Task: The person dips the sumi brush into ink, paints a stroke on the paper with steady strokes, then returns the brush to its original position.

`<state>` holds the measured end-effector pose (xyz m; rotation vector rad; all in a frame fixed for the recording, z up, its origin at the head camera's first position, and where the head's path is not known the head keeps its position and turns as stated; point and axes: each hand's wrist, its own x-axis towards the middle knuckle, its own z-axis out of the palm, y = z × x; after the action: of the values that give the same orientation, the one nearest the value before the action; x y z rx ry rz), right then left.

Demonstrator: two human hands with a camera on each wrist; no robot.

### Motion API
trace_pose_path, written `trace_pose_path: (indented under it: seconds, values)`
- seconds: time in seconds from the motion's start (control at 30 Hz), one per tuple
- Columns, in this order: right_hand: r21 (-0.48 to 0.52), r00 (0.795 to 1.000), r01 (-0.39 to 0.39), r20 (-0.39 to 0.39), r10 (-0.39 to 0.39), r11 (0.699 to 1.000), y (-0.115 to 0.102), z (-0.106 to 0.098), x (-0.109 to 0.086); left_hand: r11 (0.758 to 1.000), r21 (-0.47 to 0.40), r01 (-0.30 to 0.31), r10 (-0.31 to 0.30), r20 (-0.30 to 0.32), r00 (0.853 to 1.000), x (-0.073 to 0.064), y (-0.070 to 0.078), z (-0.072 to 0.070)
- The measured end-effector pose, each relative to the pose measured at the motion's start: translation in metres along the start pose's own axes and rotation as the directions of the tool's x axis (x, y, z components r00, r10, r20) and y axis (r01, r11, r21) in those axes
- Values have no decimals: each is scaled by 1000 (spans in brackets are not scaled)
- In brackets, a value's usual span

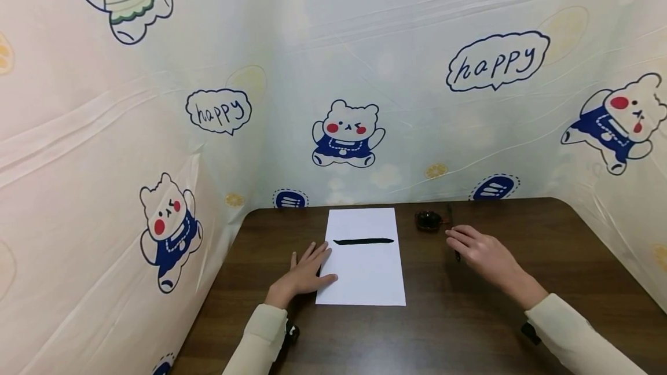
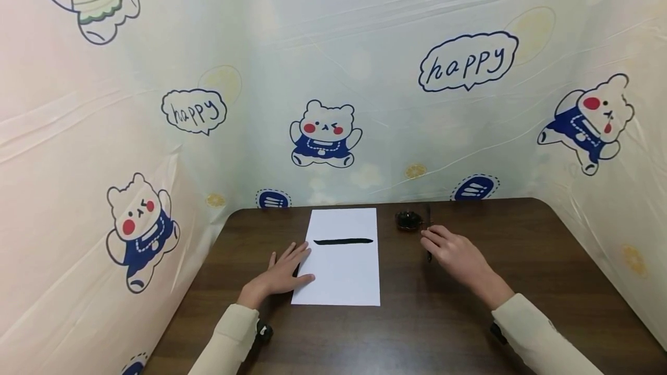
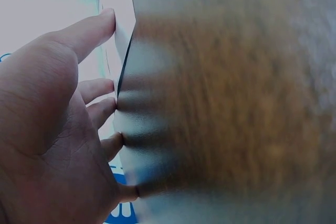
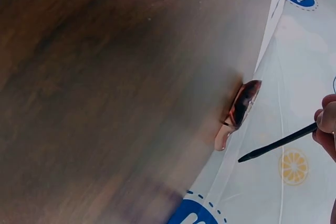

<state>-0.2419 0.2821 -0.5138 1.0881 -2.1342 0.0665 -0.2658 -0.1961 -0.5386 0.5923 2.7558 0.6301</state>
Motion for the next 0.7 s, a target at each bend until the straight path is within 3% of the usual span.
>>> trace_pose_path:
  seconds: [0.7]
  values:
    - [-116, 990, 35, 139, -18, 993, -7, 6, -3, 1000, 4, 23, -23, 4, 1000, 1, -1, 0]
